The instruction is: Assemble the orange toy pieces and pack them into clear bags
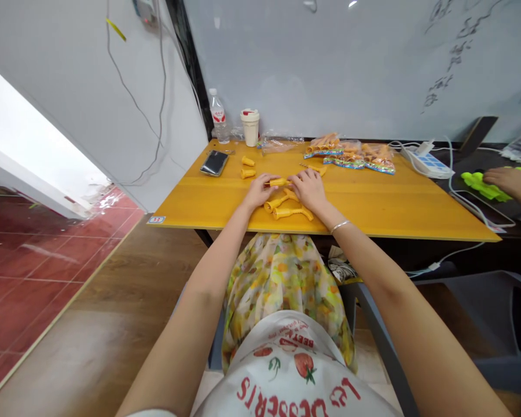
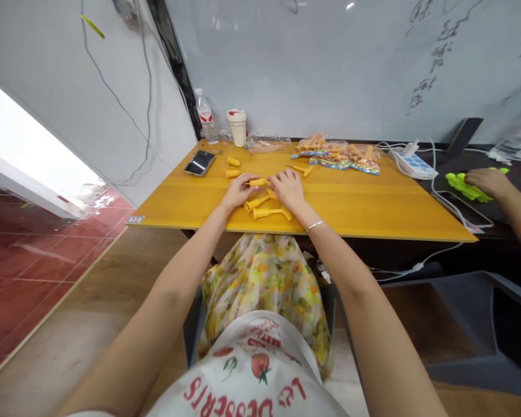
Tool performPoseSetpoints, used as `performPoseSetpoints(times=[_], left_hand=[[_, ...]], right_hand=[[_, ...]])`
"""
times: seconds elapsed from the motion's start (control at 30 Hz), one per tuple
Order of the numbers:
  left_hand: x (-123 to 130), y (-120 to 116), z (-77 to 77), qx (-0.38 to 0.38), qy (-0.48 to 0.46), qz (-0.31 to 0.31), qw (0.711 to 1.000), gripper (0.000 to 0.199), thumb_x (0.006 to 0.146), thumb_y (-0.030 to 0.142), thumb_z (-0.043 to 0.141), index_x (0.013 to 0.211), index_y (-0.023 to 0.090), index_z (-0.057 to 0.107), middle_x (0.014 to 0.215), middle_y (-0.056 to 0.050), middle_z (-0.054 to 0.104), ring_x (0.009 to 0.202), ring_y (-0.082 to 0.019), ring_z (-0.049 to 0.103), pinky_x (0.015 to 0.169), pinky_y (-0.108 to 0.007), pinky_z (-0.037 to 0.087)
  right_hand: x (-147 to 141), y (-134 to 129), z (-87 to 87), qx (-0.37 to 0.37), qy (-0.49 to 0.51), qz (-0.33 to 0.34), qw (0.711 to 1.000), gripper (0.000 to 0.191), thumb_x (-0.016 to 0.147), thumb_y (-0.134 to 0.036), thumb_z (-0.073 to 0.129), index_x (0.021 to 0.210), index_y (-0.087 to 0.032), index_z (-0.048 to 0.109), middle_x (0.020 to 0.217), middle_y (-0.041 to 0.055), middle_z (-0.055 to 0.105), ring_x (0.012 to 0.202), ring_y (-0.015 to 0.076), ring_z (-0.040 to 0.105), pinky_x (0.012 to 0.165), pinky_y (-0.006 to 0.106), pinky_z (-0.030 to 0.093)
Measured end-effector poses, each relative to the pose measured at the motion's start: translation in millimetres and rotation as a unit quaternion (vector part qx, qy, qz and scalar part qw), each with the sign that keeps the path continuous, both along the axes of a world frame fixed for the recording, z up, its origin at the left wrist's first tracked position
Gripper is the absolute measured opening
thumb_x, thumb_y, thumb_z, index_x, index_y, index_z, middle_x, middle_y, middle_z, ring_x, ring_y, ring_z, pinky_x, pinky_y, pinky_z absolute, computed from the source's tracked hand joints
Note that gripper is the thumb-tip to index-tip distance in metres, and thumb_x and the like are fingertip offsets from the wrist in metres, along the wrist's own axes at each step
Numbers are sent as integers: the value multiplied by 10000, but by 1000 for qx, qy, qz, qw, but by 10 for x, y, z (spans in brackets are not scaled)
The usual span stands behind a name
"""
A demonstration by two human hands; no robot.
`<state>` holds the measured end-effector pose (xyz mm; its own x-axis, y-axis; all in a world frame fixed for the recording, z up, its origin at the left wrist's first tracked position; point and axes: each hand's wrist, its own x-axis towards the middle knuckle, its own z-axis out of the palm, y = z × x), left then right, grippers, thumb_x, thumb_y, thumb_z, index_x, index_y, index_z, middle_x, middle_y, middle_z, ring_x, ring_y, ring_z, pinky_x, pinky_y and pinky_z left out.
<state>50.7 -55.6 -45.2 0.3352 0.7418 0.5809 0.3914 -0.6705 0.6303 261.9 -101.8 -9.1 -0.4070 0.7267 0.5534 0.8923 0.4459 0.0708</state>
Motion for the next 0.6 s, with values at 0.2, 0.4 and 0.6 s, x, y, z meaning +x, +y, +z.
performPoseSetpoints(times=[0.2,0.4,0.6], left_hand=[[-33,-55,44,37,31,-5,999,312,863,333,681,1133,182,723,1090,-92,727,986,-198,656,943,-324,482],[-28,-71,102,7,16,38,999,261,852,324,694,1058,173,745,1028,-89,728,942,-193,658,914,-318,485],[-33,-102,124,1,-20,-1,1000,257,820,339,723,993,150,745,1015,-96,751,950,-207,678,921,-332,493]], right_hand=[[-229,25,124,-109,70,37,991,324,944,-292,514,1235,-186,611,1085,140,698,1032,308,594,898,436,432],[-78,113,174,-256,293,157,908,503,861,-415,603,1304,-187,533,1097,97,698,982,225,650,891,385,504],[-37,40,208,-335,406,97,845,504,863,-462,616,1273,-177,545,795,56,706,700,214,654,702,383,537]])
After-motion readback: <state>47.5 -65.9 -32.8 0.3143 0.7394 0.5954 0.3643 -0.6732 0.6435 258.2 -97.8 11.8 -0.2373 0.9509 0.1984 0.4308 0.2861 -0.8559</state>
